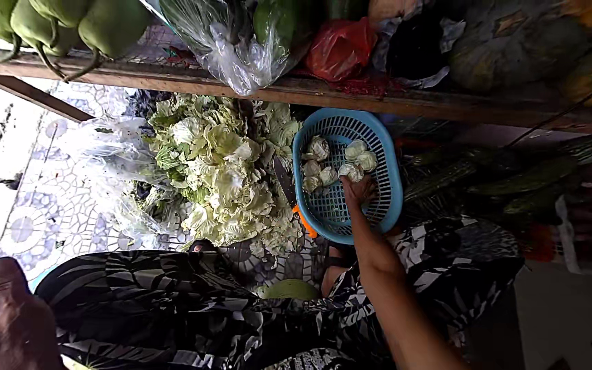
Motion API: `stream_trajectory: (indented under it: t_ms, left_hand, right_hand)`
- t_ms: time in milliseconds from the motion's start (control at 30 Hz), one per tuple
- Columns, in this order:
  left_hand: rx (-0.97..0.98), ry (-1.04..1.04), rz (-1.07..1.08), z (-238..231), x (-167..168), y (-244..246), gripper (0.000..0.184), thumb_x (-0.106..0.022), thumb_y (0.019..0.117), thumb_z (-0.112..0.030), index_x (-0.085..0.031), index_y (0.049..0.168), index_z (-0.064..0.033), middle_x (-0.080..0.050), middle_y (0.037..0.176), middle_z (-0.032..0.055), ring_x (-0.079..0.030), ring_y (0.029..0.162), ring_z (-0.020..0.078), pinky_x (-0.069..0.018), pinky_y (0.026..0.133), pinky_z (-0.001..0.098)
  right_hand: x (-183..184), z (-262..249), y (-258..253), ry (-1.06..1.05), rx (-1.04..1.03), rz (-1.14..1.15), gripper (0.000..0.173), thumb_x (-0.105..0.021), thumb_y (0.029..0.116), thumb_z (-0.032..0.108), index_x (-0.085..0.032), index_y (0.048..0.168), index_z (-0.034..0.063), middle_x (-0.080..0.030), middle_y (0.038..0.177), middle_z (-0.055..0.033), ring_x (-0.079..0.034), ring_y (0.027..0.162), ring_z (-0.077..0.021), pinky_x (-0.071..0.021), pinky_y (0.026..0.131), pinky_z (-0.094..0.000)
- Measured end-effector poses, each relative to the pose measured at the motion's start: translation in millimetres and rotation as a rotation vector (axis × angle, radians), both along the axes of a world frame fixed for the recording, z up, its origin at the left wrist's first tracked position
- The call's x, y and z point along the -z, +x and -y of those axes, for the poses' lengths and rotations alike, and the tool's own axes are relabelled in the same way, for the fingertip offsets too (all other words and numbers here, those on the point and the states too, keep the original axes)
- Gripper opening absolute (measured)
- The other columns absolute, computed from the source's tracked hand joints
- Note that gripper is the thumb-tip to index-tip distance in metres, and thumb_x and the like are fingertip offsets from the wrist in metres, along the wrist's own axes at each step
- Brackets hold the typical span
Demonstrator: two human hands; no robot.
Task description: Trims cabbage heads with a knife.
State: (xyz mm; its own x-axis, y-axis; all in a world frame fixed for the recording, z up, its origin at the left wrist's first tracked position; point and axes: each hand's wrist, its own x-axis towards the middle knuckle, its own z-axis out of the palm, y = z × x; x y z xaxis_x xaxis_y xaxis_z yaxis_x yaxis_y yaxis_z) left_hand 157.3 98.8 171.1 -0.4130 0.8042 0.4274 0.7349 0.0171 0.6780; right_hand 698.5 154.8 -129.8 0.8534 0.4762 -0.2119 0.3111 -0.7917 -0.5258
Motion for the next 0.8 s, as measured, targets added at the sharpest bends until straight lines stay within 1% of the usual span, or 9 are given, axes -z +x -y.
stream_trajectory:
  t_ms: [67,167,267,333,400,533,633,733,800]
  left_hand:
    - [0.222,0.044,0.056,-18,2,25,0.052,-0.062,0.1002,-0.024,-0.050,0.135,0.0126,-0.048,0.146,0.0247,-0.046,0.139,0.0270,-0.0422,0.114,0.0378]
    - [0.538,-0.180,0.079,-43,4,90,0.056,-0.059,0.0977,-0.033,-0.052,0.136,0.0073,-0.049,0.144,0.0269,-0.049,0.135,0.0304,-0.0451,0.110,0.0447]
    - [0.786,-0.420,0.101,-60,16,146,0.057,-0.065,0.0969,-0.031,-0.051,0.142,0.0019,-0.053,0.144,0.0230,-0.051,0.135,0.0327,-0.0439,0.110,0.0523]
    - [0.860,-0.566,0.250,-65,28,168,0.062,-0.065,0.1000,-0.028,-0.042,0.150,-0.0004,-0.053,0.146,0.0211,-0.055,0.133,0.0300,-0.0471,0.108,0.0491]
    - [0.845,-0.673,0.499,-66,42,177,0.058,-0.057,0.1053,-0.028,-0.036,0.153,-0.0011,-0.055,0.143,0.0212,-0.061,0.123,0.0286,-0.0521,0.101,0.0458]
    - [0.768,-0.692,0.978,-60,55,176,0.046,-0.043,0.1103,-0.030,-0.039,0.147,-0.0025,-0.061,0.128,0.0163,-0.069,0.103,0.0224,-0.0595,0.089,0.0402]
    - [0.784,-0.530,1.142,-58,57,168,0.045,-0.050,0.1074,-0.021,-0.037,0.148,-0.0061,-0.062,0.120,0.0128,-0.069,0.097,0.0220,-0.0600,0.087,0.0417]
    - [0.815,-0.371,1.157,-56,56,164,0.058,-0.059,0.0984,-0.006,-0.036,0.151,-0.0121,-0.051,0.140,0.0106,-0.065,0.107,0.0205,-0.0584,0.089,0.0407]
    - [0.818,-0.336,1.200,-58,58,162,0.067,-0.059,0.0980,-0.009,-0.027,0.156,-0.0166,-0.045,0.147,0.0119,-0.062,0.113,0.0224,-0.0569,0.091,0.0417]
  right_hand:
    - [-17,2,-20,0.312,0.092,-0.187,0.089,-0.076,0.0832,0.051,-0.044,0.146,-0.0039,-0.051,0.143,-0.0296,-0.047,0.136,-0.0438,-0.0377,0.110,-0.0605]
    - [-64,0,-63,0.755,0.059,-0.747,0.071,-0.057,0.0992,0.042,-0.033,0.155,0.0044,-0.039,0.156,-0.0209,-0.043,0.140,-0.0321,-0.0400,0.111,-0.0524]
    - [-114,-6,-108,0.846,-0.092,-1.138,0.052,-0.031,0.1071,0.039,-0.038,0.147,0.0067,-0.053,0.136,-0.0180,-0.061,0.111,-0.0269,-0.0551,0.088,-0.0445]
    - [-141,-3,-138,0.838,-0.209,-1.315,0.050,-0.026,0.1075,0.035,-0.037,0.145,0.0050,-0.055,0.130,-0.0201,-0.063,0.105,-0.0295,-0.0564,0.083,-0.0455]
    - [-155,3,-164,0.843,-0.400,-1.377,0.061,-0.045,0.0982,0.031,-0.031,0.150,0.0029,-0.052,0.135,-0.0196,-0.060,0.113,-0.0272,-0.0554,0.090,-0.0449]
    - [-168,6,-201,0.864,-0.677,-1.219,0.089,-0.080,0.0712,0.031,-0.038,0.145,0.0051,-0.059,0.128,-0.0080,-0.062,0.111,-0.0148,-0.0567,0.091,-0.0367]
    - [-181,9,-211,0.878,-0.736,-1.251,0.103,-0.085,0.0677,0.029,-0.031,0.153,0.0079,-0.055,0.138,-0.0094,-0.061,0.117,-0.0168,-0.0564,0.095,-0.0380]
    - [-196,14,-219,0.859,-0.736,-1.323,0.102,-0.081,0.0737,0.021,-0.024,0.158,0.0126,-0.053,0.141,-0.0097,-0.063,0.114,-0.0187,-0.0585,0.091,-0.0384]
    - [-192,11,-218,0.834,-0.760,-1.329,0.096,-0.076,0.0836,0.025,-0.019,0.160,0.0162,-0.048,0.146,-0.0099,-0.060,0.119,-0.0208,-0.0571,0.094,-0.0414]
